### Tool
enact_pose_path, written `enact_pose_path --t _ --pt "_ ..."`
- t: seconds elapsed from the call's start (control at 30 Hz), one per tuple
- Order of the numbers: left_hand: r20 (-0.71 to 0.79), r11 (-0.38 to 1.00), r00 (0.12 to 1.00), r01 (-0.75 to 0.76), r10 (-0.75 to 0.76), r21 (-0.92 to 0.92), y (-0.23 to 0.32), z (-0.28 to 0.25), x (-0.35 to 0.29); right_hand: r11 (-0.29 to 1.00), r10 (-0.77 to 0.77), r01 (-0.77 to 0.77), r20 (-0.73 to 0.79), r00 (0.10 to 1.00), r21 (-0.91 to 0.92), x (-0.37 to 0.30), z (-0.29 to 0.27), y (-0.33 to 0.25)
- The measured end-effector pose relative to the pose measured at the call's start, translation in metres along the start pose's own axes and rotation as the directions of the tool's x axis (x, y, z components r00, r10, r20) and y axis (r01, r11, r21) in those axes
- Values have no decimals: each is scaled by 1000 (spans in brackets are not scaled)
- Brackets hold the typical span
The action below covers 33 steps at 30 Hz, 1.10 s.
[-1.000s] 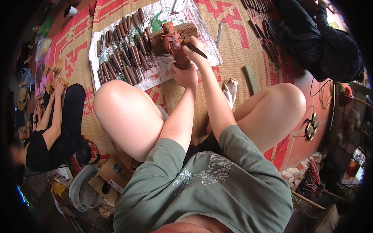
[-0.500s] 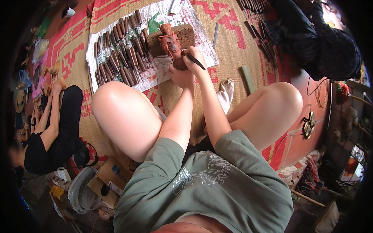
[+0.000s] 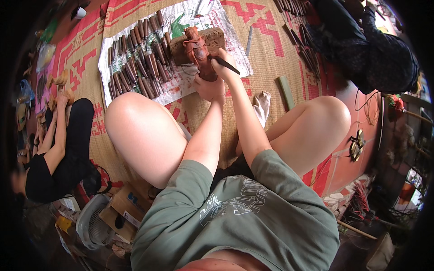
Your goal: The person sits on a mat and carves a small wooden figurine using a chisel. They hold the figurine in their left hand and use the chisel in their right hand to shape the wood, occasionally rotating the object to access different sides.
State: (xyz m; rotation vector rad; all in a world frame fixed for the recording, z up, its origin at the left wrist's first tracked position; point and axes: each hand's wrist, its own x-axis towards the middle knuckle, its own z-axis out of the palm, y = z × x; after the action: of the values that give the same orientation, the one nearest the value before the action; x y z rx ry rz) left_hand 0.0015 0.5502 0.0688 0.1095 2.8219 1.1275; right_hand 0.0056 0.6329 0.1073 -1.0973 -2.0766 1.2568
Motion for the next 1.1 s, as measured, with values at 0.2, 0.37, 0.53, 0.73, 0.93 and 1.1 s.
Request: enact_pose_path --t 0.2,0.37,0.53,0.73,0.93,1.1 --pt "-20 1000 1000 -11 11 3 -1 3 0 998 -37 36 10 999 51 4 -3 -7" --pt "8 999 1000 -1 2 -52 3 -4 -1 996 92 -92 -30 995 -1 -16 -4 1" --pt "-25 999 999 -31 30 -44 2 -1 0 996 56 -50 -99 993 69 -17 -7 2" --pt "13 1000 1000 -2 3 -32 2 -2 0 994 -41 46 -53 998 97 -7 2 3" --pt "-23 999 1000 -9 7 -45 3 -4 2 1000 9 -10 -41 999 -18 -15 -9 -16" --pt "9 1000 1000 7 -7 -23 0 2 2 1000 9 -10 -40 999 -18 -9 -6 -8"
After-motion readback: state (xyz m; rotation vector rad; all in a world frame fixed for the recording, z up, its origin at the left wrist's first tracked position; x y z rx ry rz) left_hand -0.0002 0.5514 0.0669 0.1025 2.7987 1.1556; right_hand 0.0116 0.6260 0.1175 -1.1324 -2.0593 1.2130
